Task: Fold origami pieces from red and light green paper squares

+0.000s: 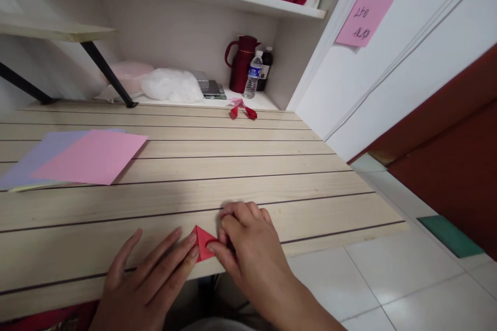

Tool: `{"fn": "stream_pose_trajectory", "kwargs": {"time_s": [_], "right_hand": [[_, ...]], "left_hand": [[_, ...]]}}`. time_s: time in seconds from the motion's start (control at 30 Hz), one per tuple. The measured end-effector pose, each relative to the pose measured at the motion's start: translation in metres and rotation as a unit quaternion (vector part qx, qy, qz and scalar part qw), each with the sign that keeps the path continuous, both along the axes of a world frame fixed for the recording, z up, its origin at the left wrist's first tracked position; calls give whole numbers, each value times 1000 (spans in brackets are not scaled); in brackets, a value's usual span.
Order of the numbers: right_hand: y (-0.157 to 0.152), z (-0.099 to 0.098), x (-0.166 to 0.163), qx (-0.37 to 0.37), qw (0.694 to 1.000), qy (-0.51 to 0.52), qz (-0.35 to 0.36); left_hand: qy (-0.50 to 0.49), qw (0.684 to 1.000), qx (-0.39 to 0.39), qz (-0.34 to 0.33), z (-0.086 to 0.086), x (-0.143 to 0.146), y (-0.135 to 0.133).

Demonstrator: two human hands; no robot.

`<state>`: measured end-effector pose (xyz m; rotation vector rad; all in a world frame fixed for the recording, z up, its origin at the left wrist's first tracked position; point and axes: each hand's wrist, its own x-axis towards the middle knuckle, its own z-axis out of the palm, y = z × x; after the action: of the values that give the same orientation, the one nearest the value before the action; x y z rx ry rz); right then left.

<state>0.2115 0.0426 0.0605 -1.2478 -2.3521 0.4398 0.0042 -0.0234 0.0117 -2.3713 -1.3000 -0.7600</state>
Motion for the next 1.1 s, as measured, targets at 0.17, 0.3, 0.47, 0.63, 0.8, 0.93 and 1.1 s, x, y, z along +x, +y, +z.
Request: {"fn": "stream_pose_trajectory", "kwargs": {"time_s": [0.17, 0.3, 0.47, 0.63, 0.8, 0.93, 1.1], "right_hand": [[2, -2, -2, 28, 1000, 3, -5], [3, -3, -2, 26, 1000, 9, -6], [5, -2, -3, -2, 1000, 13, -6], [8, -1, -1, 1, 1000, 6, 0], [-2, -11, 25, 95, 992, -28, -80], [-30, -28, 32, 209, 974, -43, -81], [-47, -40, 16, 295, 945, -137, 26]], "left_hand": [[61, 997, 30, -30, 3, -12, 2], [23, 999, 16, -25, 1, -15, 0], [15, 1000, 12, 2, -1, -4, -2], [-46, 998, -13, 50, -2, 9, -1], [-64, 996, -22, 49, -5, 10, -1], [-42, 998, -18, 43, -5, 6, 1], [40, 999, 12, 0, 2, -6, 6]]}}
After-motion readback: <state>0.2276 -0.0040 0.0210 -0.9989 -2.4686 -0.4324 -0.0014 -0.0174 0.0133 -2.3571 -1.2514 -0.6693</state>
